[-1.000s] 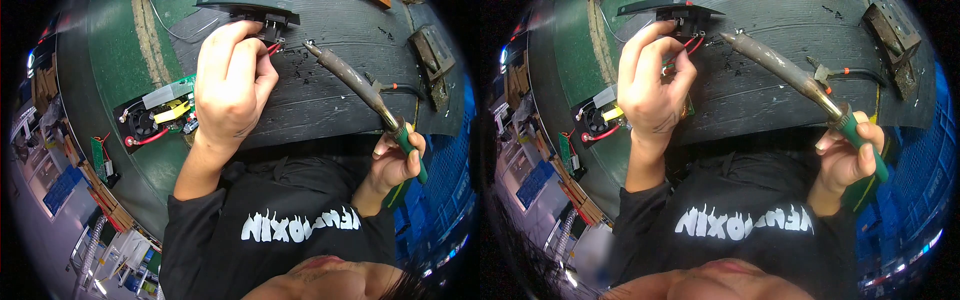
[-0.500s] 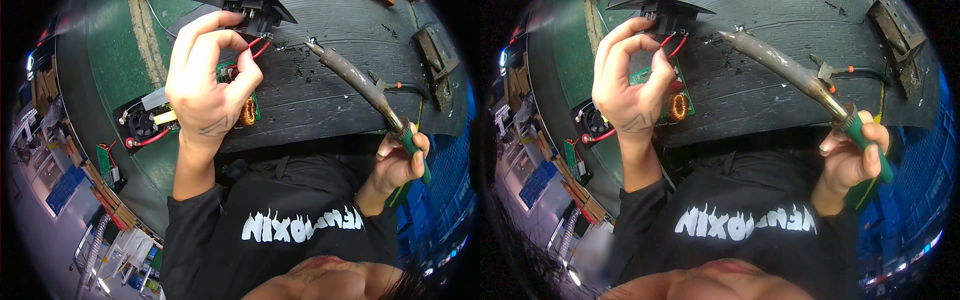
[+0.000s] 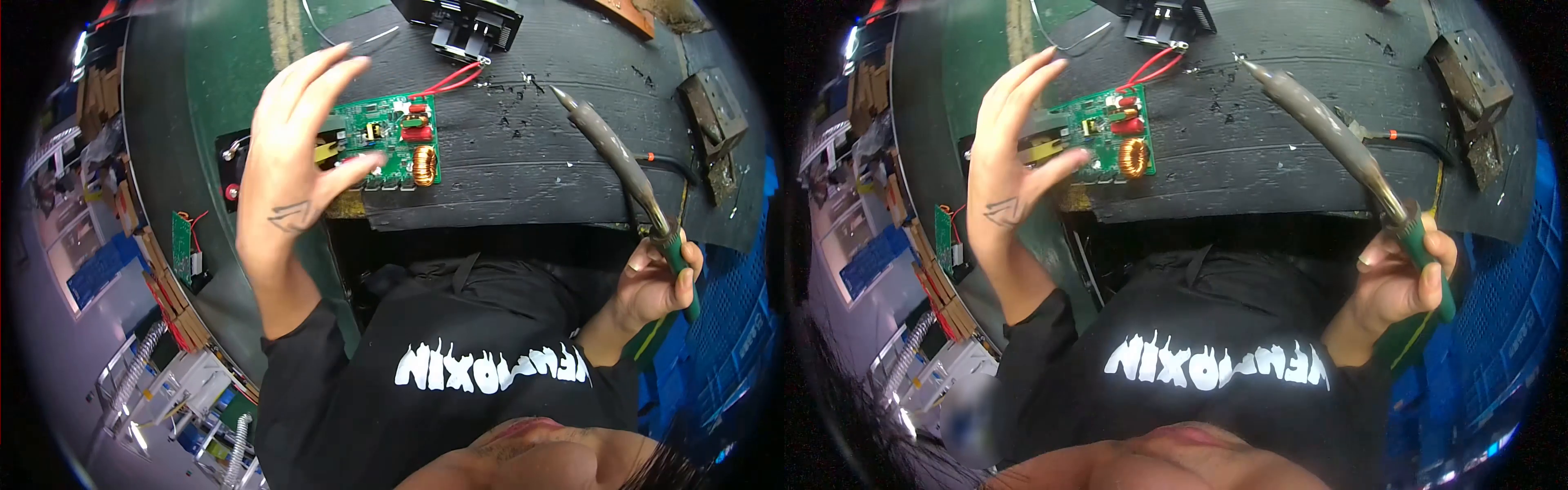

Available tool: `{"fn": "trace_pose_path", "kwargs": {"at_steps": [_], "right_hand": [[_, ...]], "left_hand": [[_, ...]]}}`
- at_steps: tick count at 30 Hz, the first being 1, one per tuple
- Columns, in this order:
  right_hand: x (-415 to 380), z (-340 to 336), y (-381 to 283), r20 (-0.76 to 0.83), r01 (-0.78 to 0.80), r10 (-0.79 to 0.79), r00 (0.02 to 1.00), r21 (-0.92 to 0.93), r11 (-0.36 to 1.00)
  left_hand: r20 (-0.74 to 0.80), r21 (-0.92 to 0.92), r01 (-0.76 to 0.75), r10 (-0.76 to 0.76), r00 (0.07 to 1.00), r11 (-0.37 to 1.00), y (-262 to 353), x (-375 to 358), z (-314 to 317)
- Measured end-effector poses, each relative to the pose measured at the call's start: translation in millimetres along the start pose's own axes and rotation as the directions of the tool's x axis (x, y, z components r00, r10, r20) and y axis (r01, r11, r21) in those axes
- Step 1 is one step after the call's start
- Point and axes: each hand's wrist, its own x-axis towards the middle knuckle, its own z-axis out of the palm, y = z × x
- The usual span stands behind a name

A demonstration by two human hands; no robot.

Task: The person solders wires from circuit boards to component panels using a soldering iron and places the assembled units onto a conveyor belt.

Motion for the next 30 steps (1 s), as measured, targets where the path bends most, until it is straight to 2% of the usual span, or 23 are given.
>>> {"fn": "trace_pose_path", "kwargs": {"at_steps": [2, 5, 8, 9, 12, 15, 16, 20, 24, 26, 28, 30], "right_hand": [[-2.2, -4.3, -1.3, -0.01, 0.018, -0.018, 1.0, 0.012, 1.0], [-8.1, -13.0, -2.1, -0.028, 0.037, -0.037, 0.999, 0.022, 0.999], [-13.8, -14.9, -6.3, -0.02, 0.033, -0.032, 0.999, 0.052, 0.998], [-16.1, -20.2, -6.8, -0.037, 0.045, -0.043, 0.998, 0.051, 0.998], [-22.8, -41.6, -7.5, -0.119, 0.091, -0.087, 0.989, 0.028, 0.995], [-26.7, -49.8, -8.3, -0.181, 0.126, -0.119, 0.976, 0.027, 0.992], [-25.8, -50.8, -11.2, -0.128, 0.103, -0.098, 0.987, 0.029, 0.994], [-24.7, -50.4, -12.2, -0.142, 0.109, -0.111, 0.984, -0.02, 0.994], [-23.6, -47.5, -12.6, -0.138, 0.111, -0.114, 0.984, -0.026, 0.993], [-24.7, -46.9, -13.9, -0.135, 0.11, -0.111, 0.985, -0.017, 0.994], [-24.0, -44.7, -14.6, -0.126, 0.106, -0.106, 0.986, -0.005, 0.994], [-23.8, -41.4, -15.3, -0.127, 0.115, -0.118, 0.985, -0.026, 0.993]], "left_hand": [[0.038, 0.106, 0.13, -0.134, 0.99, 0.986, -7.1, -24.2, -4.1], [0.127, 0.13, 0.195, -0.211, 0.969, 0.972, -8.2, -42.4, -1.9], [0.059, 0.096, 0.129, -0.135, 0.989, 0.987, -25.1, -42.8, 2.8], [0.037, 0.037, 0.083, -0.084, 0.996, 0.996, -30.1, -41.3, 2.4], [-0.035, 0.042, 0.056, -0.054, 0.998, 0.998, -29.0, -49.0, 9.6], [-0.103, 0.043, 0.123, -0.118, 0.988, 0.992, -27.9, -65.6, 11.3], [-0.123, 0.033, 0.144, -0.139, 0.983, 0.989, -30.2, -73.4, 10.2], [-0.229, 0.04, 0.263, -0.248, 0.941, 0.964, -62.1, -114.7, 5.5], [-0.304, -0.165, 0.468, -0.496, 0.813, 0.868, -126.3, -173.0, -7.4], [-0.32, -0.007, 0.572, -0.544, 0.776, 0.82, -155.5, -193.2, -22.3], [-0.346, -0.009, 0.663, -0.625, 0.7, 0.748, -207.4, -217.6, -26.6], [-0.424, -0.016, 0.766, -0.698, 0.576, 0.642, -260.1, -239.5, -27.5]]}}
